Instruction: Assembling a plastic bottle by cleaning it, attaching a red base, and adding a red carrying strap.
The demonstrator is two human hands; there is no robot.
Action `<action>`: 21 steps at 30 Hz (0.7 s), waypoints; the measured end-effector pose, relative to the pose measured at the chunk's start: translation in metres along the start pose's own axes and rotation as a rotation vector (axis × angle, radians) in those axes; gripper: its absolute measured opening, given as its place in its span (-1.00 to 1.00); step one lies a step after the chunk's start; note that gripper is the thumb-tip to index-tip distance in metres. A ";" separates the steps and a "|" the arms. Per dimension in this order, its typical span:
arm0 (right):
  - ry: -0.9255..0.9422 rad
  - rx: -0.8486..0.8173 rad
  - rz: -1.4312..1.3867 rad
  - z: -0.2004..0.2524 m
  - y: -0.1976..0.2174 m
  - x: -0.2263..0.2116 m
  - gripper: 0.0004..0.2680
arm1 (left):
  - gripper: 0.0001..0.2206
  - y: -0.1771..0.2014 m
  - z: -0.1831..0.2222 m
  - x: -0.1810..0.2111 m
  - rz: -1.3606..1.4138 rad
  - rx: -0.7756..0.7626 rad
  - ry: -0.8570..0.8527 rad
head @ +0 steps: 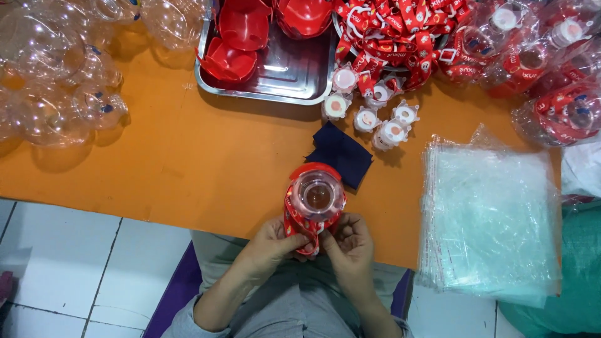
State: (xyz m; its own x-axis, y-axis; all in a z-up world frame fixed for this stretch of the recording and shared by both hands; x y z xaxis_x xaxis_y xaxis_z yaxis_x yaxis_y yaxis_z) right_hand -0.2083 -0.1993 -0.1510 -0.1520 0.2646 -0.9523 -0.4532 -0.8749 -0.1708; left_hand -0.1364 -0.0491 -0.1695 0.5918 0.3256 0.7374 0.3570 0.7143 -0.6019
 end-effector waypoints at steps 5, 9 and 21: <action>0.012 0.080 0.041 -0.004 -0.001 -0.010 -0.81 | -0.65 0.000 -0.004 -0.008 0.007 0.020 -0.087; 0.039 0.080 0.139 -0.007 -0.003 -0.015 -0.84 | -0.56 -0.020 0.008 0.022 -0.505 0.287 -0.395; 0.042 -0.127 0.147 -0.012 -0.014 -0.027 -0.86 | -0.79 -0.032 0.011 0.042 -1.188 0.216 -0.985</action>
State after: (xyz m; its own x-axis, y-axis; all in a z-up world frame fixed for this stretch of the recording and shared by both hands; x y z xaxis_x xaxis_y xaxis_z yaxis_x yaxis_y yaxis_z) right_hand -0.1870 -0.1991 -0.1260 -0.1709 0.1151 -0.9786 -0.3136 -0.9478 -0.0567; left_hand -0.1306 -0.0517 -0.1155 -0.6659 -0.2693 0.6957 0.1009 0.8915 0.4416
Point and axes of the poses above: each hand's wrist, its own z-axis away from the middle knuckle, its own y-axis out of the back of the hand, x = y × z, the point moved 2 cm from there along -z, towards the middle knuckle, and after that the axes turned 9 degrees about -y, right-handed, at the moved point
